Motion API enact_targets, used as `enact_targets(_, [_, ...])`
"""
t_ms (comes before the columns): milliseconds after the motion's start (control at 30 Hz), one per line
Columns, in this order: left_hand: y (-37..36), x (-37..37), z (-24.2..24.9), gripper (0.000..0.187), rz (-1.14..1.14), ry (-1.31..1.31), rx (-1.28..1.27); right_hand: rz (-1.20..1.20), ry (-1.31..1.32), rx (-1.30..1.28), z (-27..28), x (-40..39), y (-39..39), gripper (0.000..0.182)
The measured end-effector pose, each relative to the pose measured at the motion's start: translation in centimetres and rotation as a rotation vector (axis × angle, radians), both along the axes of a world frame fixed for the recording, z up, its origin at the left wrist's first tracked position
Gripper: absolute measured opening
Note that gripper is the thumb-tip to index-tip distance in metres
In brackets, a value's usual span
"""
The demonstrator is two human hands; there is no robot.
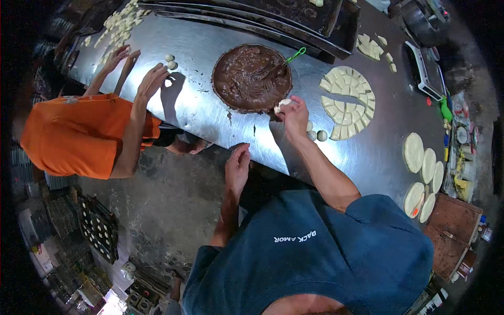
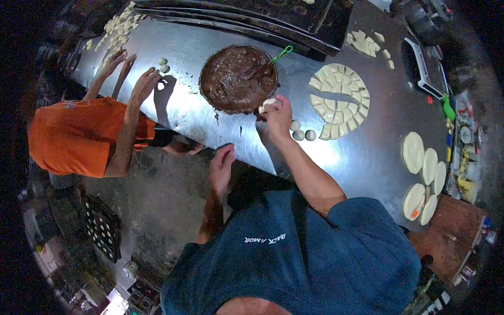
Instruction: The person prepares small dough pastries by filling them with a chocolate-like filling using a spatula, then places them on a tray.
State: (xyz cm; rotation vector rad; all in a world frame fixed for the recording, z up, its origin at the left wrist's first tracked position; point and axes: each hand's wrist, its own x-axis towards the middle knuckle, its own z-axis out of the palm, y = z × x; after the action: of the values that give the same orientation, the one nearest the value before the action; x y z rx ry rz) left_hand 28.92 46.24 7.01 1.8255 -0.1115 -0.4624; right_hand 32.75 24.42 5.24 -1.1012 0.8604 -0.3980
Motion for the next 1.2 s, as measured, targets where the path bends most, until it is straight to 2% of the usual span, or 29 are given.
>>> enact_targets(33, [-0.2,0.7,0.9,0.024,-0.002,0.004,0.000,0.134,0.089,-0.307,0.1,0.1,-0.5,0.045])
enact_targets(67, [-0.2,1.3,0.4,0.024,-0.004,0.013,-0.013,0.133,0.099,-0.319,0.2,0.2,-1.2,0.045])
enact_targets(133, [0.1,2.5,-0.6,0.024,0.000,-0.101,-0.050,0.377,0.227,-0.766,2.4,0.8,-2.3,0.046])
enact_targets(200, [0.4,3.2,-0.7,0.025,0.002,-0.087,-0.070,0.439,0.207,-0.860,3.1,1.3,-3.7,0.044])
enact_targets(300, [0.9,3.9,0.0,0.027,0.019,0.013,-0.045,0.698,0.051,-1.270,4.1,2.6,-5.4,0.042])
enact_targets(333, [0.9,4.0,-0.4,0.027,0.023,0.020,-0.052,0.707,0.056,-1.275,4.2,3.2,-5.7,0.042])
enact_targets(400, [1.2,3.8,-1.1,0.027,0.036,0.036,-0.055,0.851,0.036,-1.556,4.0,4.1,-6.1,0.034])
enact_targets(533, [1.8,3.2,-1.6,0.027,0.050,0.015,-0.040,0.997,0.137,-1.566,3.6,5.5,-6.9,0.033])
enact_targets(600, [2.1,2.9,-1.8,0.027,0.073,0.015,-0.064,1.087,0.059,-1.034,4.5,6.6,-8.0,0.038])
enact_targets(667, [2.2,2.5,-2.3,0.027,0.081,-0.009,-0.071,1.062,0.091,-1.064,5.1,6.8,-8.2,0.035])
enact_targets(733, [2.1,2.4,-2.0,0.027,0.087,-0.034,-0.075,1.068,0.102,-1.448,4.7,6.8,-7.8,0.036])
enact_targets(767, [2.0,2.2,-1.7,0.026,0.081,-0.038,-0.052,1.094,0.123,-1.489,4.4,6.3,-7.4,0.037])
enact_targets(867, [1.8,1.6,-1.5,0.026,0.099,-0.038,-0.039,1.220,0.170,-1.534,5.0,5.2,-6.1,0.037])
enact_targets(1033, [0.9,0.1,-1.6,0.026,0.101,-0.003,-0.061,1.162,-0.055,-1.458,4.1,4.1,-6.0,0.038])
enact_targets(1100, [0.2,-0.8,-0.9,0.026,0.094,-0.030,-0.027,1.209,0.059,-0.795,3.4,3.7,-5.8,0.039])
enact_targets(1133, [-0.1,-1.4,-0.7,0.026,0.094,-0.039,-0.013,1.205,0.043,-0.787,3.2,2.9,-5.5,0.039])
enact_targets(1200, [-0.5,-2.4,-0.8,0.027,0.099,-0.088,-0.046,1.322,0.089,0.080,3.0,0.3,-4.6,0.040])
